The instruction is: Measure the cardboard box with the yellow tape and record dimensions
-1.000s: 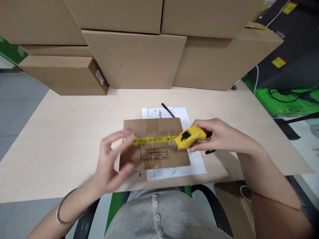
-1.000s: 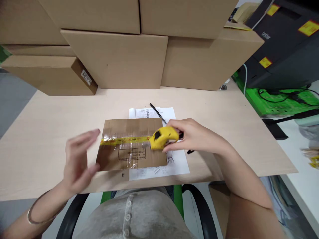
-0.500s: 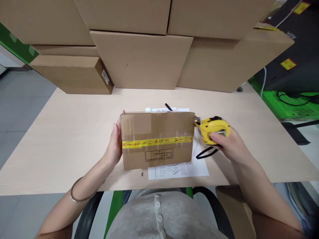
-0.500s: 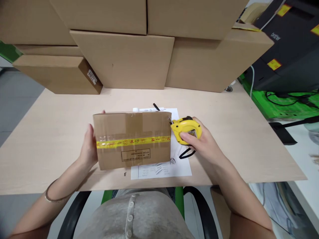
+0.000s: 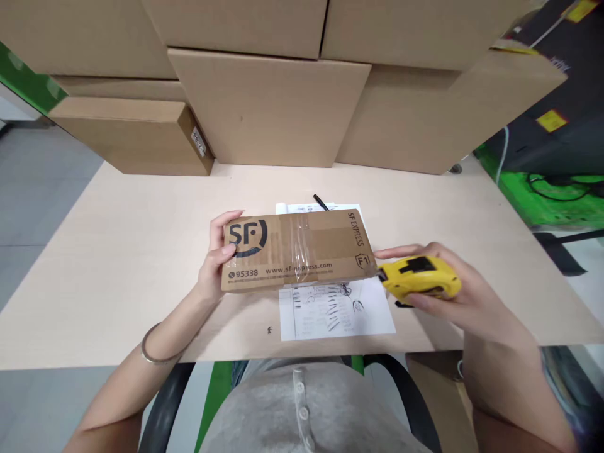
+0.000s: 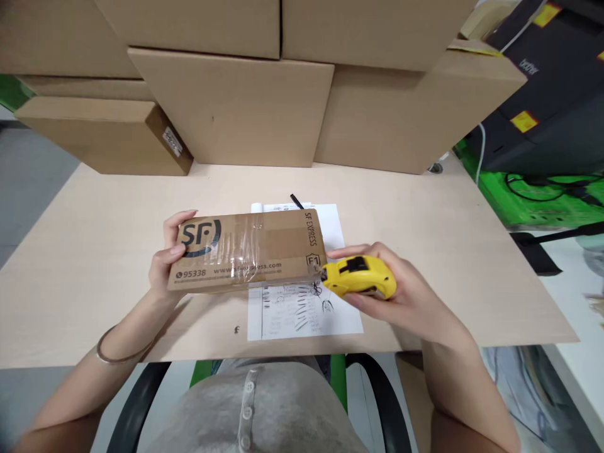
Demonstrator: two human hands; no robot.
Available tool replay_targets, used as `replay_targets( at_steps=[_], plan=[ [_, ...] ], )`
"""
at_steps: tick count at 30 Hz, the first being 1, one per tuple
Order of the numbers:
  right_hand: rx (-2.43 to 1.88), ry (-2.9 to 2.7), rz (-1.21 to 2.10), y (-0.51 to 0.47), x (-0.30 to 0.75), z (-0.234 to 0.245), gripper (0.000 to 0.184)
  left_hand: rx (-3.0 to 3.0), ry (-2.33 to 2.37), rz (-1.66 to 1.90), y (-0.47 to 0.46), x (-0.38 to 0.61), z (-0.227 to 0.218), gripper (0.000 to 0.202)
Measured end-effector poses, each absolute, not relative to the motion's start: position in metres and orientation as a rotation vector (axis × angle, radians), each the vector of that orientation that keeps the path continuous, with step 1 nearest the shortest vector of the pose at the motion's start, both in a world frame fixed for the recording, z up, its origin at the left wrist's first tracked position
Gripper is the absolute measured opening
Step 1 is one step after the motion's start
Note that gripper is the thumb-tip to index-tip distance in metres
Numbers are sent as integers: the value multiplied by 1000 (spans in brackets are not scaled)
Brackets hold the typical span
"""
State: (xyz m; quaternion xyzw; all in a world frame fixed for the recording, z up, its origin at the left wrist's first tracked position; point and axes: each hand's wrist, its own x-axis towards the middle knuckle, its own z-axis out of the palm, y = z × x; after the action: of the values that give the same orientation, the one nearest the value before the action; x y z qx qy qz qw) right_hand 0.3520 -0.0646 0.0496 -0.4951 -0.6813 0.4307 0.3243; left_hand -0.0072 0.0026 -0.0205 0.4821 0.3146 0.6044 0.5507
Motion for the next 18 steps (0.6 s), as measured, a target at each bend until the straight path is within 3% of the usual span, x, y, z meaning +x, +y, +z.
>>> replay_targets(
  at_steps=[4,7,12,18],
  plan=[
    [-1274,-1974,821,-41,323,79,36,1120,700,1455,6,-4,-19,31],
    [-1144,-2286,714,-13,277,98,33,1082,717,1494,7,-3,-20,39],
    [-794,-2618,680,30,205,109,20,1015,724,1469,7,-3,-22,46],
    [-732,-2654,710,45,176,104,24,944,741,1455,6,-4,-22,47]
  ],
)
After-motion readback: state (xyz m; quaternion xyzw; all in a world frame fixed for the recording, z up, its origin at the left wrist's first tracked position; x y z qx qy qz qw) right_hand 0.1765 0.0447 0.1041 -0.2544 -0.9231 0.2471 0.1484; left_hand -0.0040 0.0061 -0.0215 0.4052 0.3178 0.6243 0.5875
